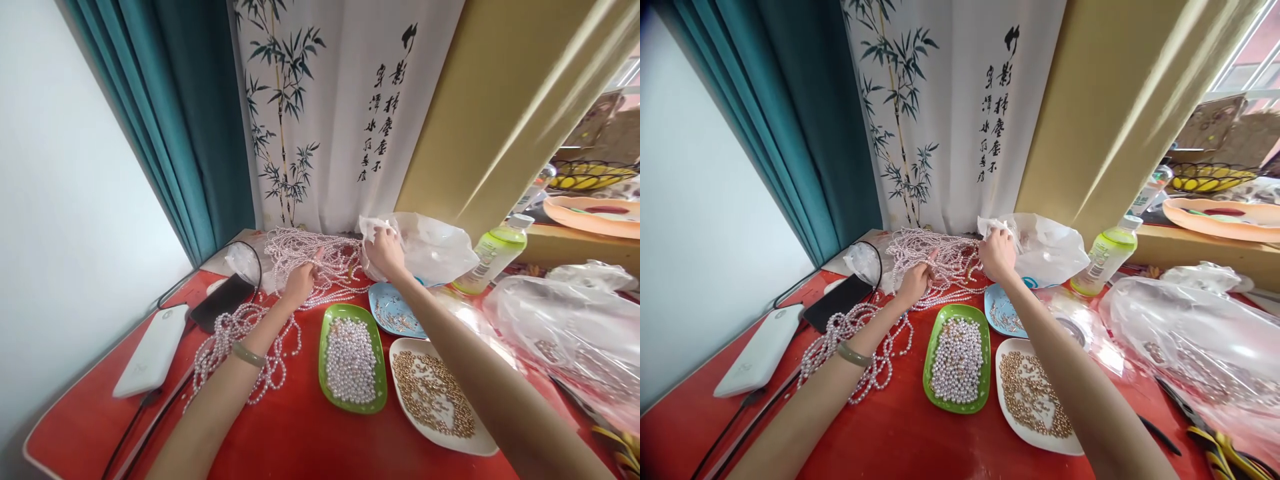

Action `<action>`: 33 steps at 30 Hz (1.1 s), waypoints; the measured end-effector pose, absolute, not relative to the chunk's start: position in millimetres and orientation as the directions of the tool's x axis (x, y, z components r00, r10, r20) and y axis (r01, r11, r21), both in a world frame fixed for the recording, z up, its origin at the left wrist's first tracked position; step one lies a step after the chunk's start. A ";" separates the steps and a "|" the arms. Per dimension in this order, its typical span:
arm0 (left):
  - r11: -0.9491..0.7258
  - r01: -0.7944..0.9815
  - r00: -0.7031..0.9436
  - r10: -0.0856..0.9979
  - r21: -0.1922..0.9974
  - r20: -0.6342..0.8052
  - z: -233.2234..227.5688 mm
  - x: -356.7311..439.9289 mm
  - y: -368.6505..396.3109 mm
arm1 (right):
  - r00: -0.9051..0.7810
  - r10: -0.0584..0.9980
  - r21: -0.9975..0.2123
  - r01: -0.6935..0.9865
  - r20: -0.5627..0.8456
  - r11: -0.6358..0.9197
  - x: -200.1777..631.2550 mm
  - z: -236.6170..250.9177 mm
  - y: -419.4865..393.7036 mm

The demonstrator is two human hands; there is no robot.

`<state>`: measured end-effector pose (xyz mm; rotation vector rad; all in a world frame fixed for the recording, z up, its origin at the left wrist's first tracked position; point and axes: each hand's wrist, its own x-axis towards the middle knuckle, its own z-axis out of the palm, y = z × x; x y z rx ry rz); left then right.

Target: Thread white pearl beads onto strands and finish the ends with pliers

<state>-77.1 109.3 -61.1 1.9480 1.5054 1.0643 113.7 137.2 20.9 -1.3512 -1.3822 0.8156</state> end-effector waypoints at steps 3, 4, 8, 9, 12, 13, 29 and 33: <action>-0.290 0.713 0.109 0.945 0.638 0.307 -58.1 -78.2 105.0 | -0.130 0.862 -0.548 0.723 0.490 0.421 100.4 18.0 128.5; -0.275 0.723 0.100 0.949 0.634 0.298 -57.0 -78.1 103.6 | -0.258 0.842 -0.437 0.761 0.474 0.480 93.2 17.4 126.4; -0.248 0.760 0.075 0.952 0.601 0.298 -51.9 -76.7 97.9 | -0.467 0.842 -0.442 0.716 0.272 0.540 63.3 11.9 126.8; -0.256 0.781 0.079 0.945 0.569 0.318 -50.9 -76.4 96.8 | -0.473 0.846 -0.456 0.714 0.246 0.532 58.0 9.6 128.5; -0.269 0.841 0.097 0.929 0.469 0.358 -50.4 -76.0 95.5 | -0.499 0.846 -0.490 0.699 0.186 0.521 49.4 2.1 133.1; -0.265 0.851 0.100 0.929 0.453 0.356 -51.0 -76.0 95.8 | -0.504 0.845 -0.501 0.692 0.179 0.520 48.6 -0.2 133.7; -0.172 0.754 0.116 0.985 0.635 0.129 -38.7 -86.2 109.9 | 0.203 0.915 -0.882 0.401 0.350 0.249 132.9 73.6 155.3; -0.156 0.796 0.066 0.983 0.584 0.173 -14.5 -85.8 94.1 | 0.332 0.887 -0.928 -0.077 0.321 0.364 158.3 111.4 133.5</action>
